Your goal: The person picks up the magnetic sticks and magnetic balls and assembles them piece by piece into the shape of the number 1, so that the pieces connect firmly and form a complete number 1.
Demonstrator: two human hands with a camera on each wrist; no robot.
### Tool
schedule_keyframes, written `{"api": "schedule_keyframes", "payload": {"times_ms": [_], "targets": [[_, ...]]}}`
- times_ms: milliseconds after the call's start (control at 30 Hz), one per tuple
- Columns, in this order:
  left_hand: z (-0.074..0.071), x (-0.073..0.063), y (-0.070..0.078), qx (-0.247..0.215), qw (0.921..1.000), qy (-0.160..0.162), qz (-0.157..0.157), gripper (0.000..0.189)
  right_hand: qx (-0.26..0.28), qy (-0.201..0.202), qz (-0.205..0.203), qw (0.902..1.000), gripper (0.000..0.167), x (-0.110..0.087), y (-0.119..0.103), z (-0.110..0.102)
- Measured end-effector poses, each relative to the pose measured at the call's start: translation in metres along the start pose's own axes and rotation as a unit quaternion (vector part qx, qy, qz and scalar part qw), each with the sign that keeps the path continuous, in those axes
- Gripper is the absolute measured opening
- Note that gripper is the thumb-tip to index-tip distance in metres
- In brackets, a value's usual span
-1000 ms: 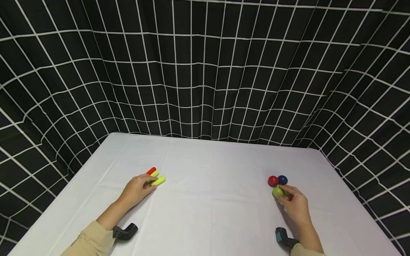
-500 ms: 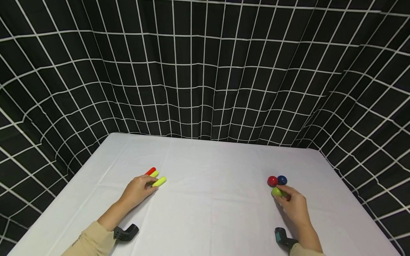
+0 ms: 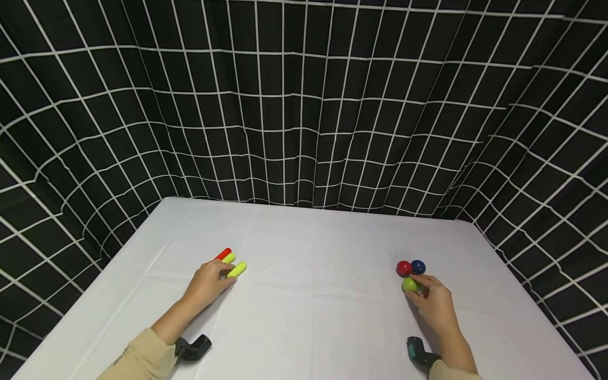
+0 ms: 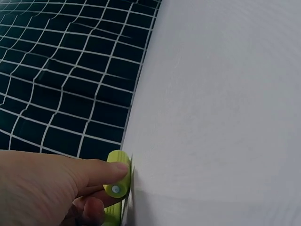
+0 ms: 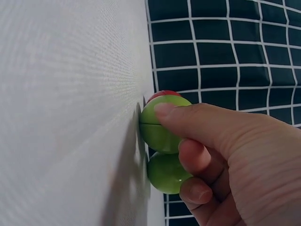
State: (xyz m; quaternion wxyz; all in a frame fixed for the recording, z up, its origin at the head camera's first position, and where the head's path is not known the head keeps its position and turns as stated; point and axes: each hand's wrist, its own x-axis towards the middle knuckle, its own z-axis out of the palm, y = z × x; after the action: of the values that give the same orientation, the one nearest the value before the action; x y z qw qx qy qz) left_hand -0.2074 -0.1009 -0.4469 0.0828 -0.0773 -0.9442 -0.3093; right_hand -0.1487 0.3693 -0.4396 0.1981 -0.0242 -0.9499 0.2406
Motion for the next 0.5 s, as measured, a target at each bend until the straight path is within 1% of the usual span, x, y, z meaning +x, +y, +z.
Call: {"api": "schedule_keyframes", "payload": {"times_ms": [100, 267, 500], "targets": [[-0.001, -0.001, 0.002, -0.003, 1.0, -0.006, -0.004, 0.026, -0.006, -0.004, 0.001, 1.0, 0.038, 0.001, -0.001, 0.0], [-0.003, -0.003, 0.008, -0.023, 0.9994, -0.015, -0.023, 0.026, -0.013, -0.02, 0.015, 0.9996, 0.039, 0.002, -0.003, -0.001], [-0.002, -0.003, 0.016, -0.08, 0.9952, -0.03, -0.049, 0.025, -0.02, -0.042, 0.043, 0.998, 0.041, 0.002, -0.003, -0.003]]}}
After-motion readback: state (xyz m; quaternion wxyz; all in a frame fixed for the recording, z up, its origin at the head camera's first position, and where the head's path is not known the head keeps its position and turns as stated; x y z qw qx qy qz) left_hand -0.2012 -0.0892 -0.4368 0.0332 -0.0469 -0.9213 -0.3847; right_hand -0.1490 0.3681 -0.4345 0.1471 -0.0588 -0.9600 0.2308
